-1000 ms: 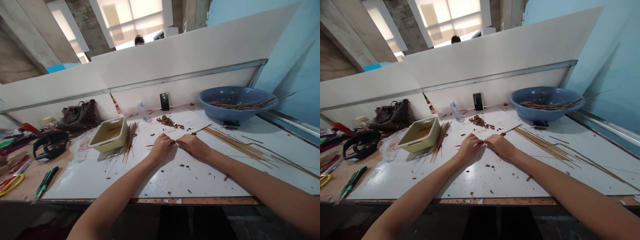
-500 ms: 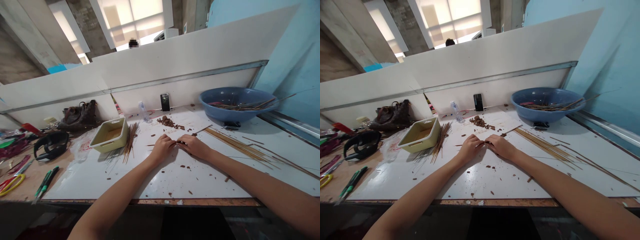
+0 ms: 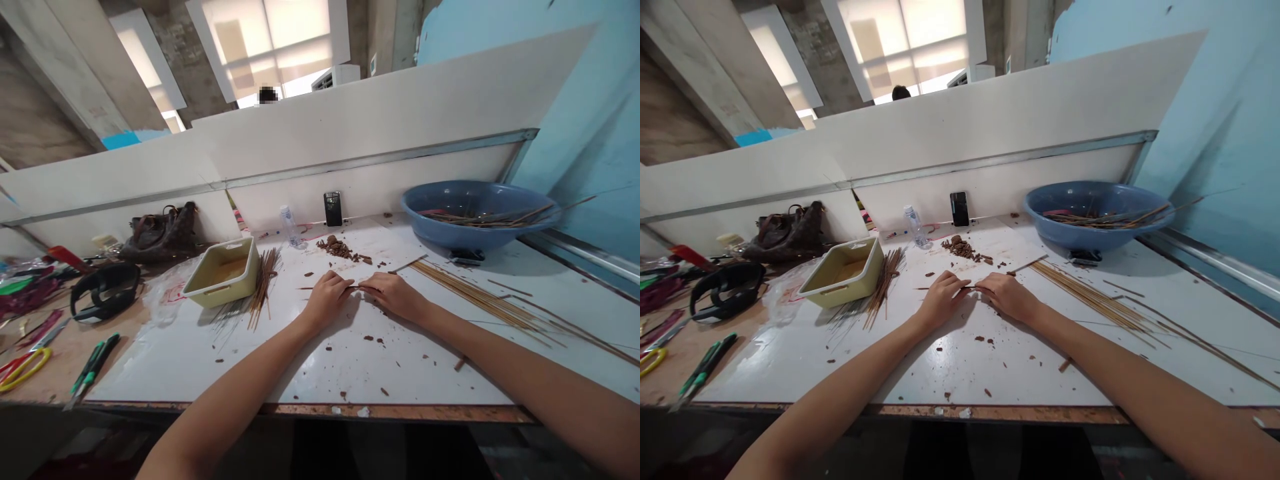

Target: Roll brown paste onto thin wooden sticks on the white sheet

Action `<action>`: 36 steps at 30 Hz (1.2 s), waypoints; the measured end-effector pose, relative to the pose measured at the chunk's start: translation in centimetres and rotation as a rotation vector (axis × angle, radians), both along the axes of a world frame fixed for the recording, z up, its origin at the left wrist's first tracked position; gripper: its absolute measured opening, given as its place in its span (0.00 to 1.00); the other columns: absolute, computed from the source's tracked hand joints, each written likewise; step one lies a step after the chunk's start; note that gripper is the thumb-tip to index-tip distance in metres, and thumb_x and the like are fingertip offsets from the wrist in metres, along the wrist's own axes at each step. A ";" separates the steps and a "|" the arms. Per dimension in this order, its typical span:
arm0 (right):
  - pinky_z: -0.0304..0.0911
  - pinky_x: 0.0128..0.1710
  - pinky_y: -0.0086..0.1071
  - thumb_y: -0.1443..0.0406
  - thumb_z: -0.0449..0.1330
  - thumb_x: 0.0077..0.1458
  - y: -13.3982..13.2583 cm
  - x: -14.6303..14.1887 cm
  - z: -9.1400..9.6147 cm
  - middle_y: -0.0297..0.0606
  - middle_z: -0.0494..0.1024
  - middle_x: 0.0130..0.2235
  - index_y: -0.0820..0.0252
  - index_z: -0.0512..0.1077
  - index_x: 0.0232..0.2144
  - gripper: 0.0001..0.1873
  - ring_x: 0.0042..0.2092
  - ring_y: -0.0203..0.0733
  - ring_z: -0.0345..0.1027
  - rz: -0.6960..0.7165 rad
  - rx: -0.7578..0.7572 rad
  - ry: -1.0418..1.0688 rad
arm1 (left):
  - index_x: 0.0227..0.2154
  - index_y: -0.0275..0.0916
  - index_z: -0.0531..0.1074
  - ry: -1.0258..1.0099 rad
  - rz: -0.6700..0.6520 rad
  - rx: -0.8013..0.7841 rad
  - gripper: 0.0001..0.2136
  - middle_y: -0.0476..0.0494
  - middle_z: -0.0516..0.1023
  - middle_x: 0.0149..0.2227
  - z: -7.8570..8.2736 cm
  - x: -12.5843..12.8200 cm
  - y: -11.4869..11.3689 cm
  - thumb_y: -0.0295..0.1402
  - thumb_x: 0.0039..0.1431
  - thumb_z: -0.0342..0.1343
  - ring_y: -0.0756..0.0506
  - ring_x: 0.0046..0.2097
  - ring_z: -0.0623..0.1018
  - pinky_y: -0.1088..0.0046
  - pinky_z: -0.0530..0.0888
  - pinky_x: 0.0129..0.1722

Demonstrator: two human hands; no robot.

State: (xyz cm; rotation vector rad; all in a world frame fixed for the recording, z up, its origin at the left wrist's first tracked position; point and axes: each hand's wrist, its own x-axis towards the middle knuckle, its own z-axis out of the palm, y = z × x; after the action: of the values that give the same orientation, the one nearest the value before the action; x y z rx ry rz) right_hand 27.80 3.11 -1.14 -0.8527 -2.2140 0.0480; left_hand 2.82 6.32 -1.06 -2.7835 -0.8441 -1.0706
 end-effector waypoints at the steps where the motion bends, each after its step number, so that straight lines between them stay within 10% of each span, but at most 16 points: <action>1: 0.80 0.48 0.47 0.60 0.55 0.79 0.0 -0.1 0.0 0.46 0.89 0.44 0.56 0.83 0.50 0.16 0.45 0.52 0.84 -0.006 0.003 -0.003 | 0.49 0.40 0.85 -0.002 0.001 -0.001 0.09 0.38 0.86 0.38 0.0 0.0 0.0 0.34 0.77 0.59 0.38 0.45 0.80 0.56 0.82 0.46; 22: 0.77 0.52 0.48 0.62 0.54 0.78 0.4 -0.2 -0.5 0.47 0.86 0.47 0.57 0.78 0.49 0.13 0.49 0.54 0.82 -0.106 -0.092 -0.054 | 0.45 0.41 0.84 0.014 0.058 -0.022 0.06 0.39 0.85 0.40 -0.2 0.2 -0.1 0.31 0.75 0.61 0.38 0.47 0.81 0.57 0.82 0.49; 36: 0.75 0.55 0.50 0.63 0.53 0.78 2.3 -0.3 -0.6 0.49 0.85 0.46 0.58 0.80 0.49 0.15 0.51 0.55 0.78 -0.126 -0.028 -0.127 | 0.70 0.28 0.69 0.188 0.360 -0.091 0.24 0.27 0.73 0.72 -0.1 2.0 -3.2 0.30 0.76 0.47 0.33 0.75 0.70 0.48 0.65 0.77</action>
State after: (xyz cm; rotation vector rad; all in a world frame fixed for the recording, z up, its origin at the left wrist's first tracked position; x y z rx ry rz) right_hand 27.51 5.44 -1.77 -1.0341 -2.2767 -0.0367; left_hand 4.86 3.14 -1.19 -2.6010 -1.3279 -0.7180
